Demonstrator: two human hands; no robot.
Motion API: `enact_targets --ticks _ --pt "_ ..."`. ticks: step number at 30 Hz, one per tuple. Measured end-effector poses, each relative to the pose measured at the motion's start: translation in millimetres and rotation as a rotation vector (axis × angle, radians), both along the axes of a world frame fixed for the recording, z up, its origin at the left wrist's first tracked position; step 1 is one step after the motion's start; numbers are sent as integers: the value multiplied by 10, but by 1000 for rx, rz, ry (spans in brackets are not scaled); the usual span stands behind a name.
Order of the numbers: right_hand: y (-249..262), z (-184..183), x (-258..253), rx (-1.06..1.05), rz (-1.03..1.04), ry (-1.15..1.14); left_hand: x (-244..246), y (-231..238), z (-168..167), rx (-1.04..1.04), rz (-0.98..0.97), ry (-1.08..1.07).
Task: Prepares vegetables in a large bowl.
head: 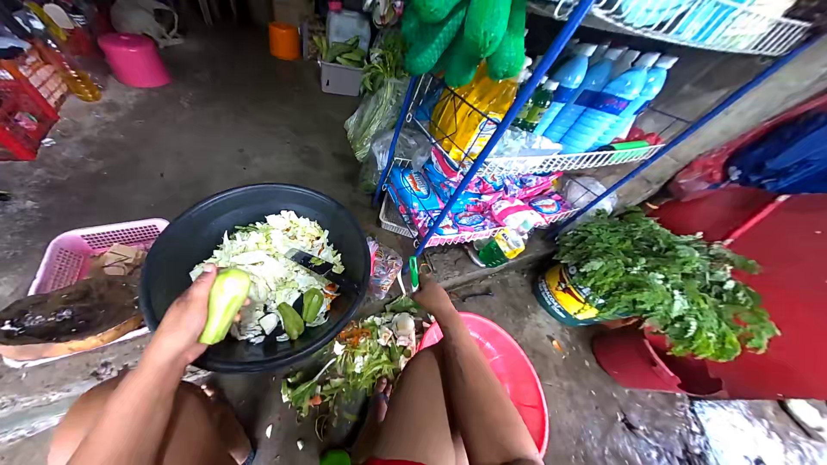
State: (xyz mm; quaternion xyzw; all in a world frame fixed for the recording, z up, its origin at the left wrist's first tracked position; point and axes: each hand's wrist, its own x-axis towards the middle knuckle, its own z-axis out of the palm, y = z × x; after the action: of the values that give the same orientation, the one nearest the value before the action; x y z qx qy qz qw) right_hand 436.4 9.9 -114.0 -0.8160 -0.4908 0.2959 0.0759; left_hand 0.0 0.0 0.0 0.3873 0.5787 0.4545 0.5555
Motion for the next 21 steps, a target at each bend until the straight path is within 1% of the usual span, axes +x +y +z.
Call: enact_targets --ticks 2,4,6,7,9,12,15,17,19,21 --pt "168 -123 40 -81 15 -19 -159 169 -146 -32 142 -142" --pt "292 -182 67 -194 31 -69 -264 300 -347 -77 236 -285" --pt "401 -210 80 -263 24 -73 -317 340 -435 -99 295 -348" --pt "461 -232 92 -253 -5 -55 -333 340 -444 -97 304 -356" --pt "611 -255 112 -166 -54 -1 -357 357 -451 -87 291 -366" --pt "923 -198 31 -81 -41 22 -349 401 -493 -100 278 -366" --pt "1343 -103 -140 -41 -1 -49 -300 417 -497 -125 251 -347" --pt "1636 -51 -256 -40 21 -174 -274 427 -490 -136 234 -342" --pt "1931 -72 -313 -27 26 -240 -248 444 -474 -144 233 -331" --pt "2240 -179 -274 -19 36 -230 -236 474 -460 -156 221 -313"
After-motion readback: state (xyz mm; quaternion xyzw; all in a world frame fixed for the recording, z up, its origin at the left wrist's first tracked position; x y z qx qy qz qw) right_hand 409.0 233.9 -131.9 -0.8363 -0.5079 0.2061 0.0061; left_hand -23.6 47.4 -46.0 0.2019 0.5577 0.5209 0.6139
